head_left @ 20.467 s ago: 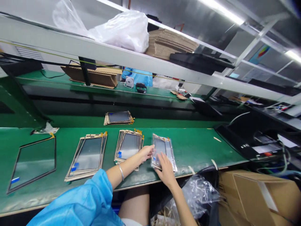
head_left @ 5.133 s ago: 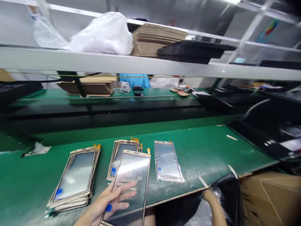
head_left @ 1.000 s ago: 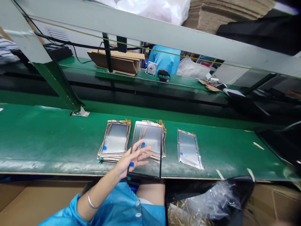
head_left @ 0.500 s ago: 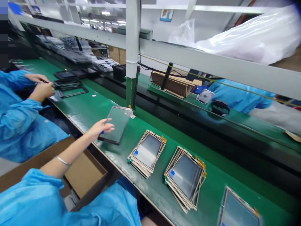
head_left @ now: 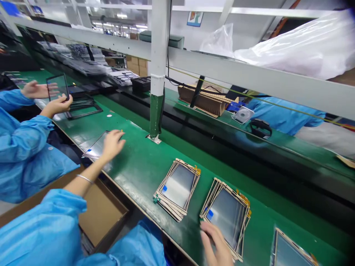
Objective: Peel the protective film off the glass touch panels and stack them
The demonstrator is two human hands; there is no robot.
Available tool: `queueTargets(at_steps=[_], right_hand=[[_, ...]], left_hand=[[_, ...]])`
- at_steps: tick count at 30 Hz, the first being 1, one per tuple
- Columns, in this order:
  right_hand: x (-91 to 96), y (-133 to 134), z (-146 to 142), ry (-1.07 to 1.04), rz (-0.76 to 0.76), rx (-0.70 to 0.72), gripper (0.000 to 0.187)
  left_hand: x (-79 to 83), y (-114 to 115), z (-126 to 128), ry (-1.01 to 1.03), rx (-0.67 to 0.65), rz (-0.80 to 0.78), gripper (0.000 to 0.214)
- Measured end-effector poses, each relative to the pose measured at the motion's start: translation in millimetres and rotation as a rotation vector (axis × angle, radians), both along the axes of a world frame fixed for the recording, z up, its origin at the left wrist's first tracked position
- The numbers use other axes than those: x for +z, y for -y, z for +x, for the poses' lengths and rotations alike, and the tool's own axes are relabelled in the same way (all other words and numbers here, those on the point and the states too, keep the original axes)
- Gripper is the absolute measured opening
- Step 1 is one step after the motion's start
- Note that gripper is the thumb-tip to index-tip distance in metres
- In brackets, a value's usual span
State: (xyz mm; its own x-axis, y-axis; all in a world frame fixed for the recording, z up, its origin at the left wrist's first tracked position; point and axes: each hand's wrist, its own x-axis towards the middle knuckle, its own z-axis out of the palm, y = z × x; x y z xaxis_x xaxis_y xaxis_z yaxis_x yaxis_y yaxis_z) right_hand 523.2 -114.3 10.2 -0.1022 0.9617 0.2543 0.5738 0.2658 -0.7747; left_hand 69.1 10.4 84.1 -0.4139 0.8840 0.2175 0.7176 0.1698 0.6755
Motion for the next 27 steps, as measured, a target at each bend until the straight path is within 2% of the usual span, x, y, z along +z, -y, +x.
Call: queueTargets(at_steps=[3, 5, 7, 9, 12, 15, 18, 21, 23, 25, 27], right_hand=[[-17.5, -34, -35, 0.069, -0.062, 0.037, 0.049], [-24.3, -52, -54, 0.124, -0.062, 0.031, 0.061], [-28.6, -61, -66, 0.154, -0.059, 0.047, 0.063], [-31.3, -63, -72, 0.16, -0.072, 0.048, 0.062], [-33.1, -59, -76, 0.132, -0.09, 0.043, 0.06], [-30.7, -58, -76, 0.043, -0.091, 0.048, 0.059], [-20.6, -65, -66, -0.223, -0.146, -0.041, 0.065], [-0.2, -78, -41, -0.69, -0.329, -0.13, 0.068], [18.1, -85, -18, -0.907, -0.477, -0.106, 0.065], [38.0, -88, 4, -0.956, -0.584, -0.062, 0.061], [56.8, -84, 22, -0.879, -0.622, -0.021, 0.059]], left_hand=[[-40.1, -20, 91, 0.17, -0.284, -0.008, 0.021], [-64.5, -23, 144, 0.296, -0.38, -0.019, 0.022], [-80.3, -20, 180, 0.415, -0.415, -0.026, 0.026], [-86.4, -16, 196, 0.52, -0.42, -0.022, 0.035], [-80.9, -13, 203, 0.662, -0.442, -0.003, 0.053], [-65.5, -12, 209, 0.801, -0.549, -0.029, 0.064], [-47.0, -1, 218, 1.004, -0.675, -0.171, 0.074], [-29.3, 23, 225, 1.242, -0.726, -0.329, 0.081], [-18.5, 41, 228, 1.285, -0.783, -0.4, 0.077], [-9.0, 56, 231, 1.251, -0.862, -0.474, 0.065], [-2.0, 66, 236, 1.197, -0.915, -0.553, 0.052]])
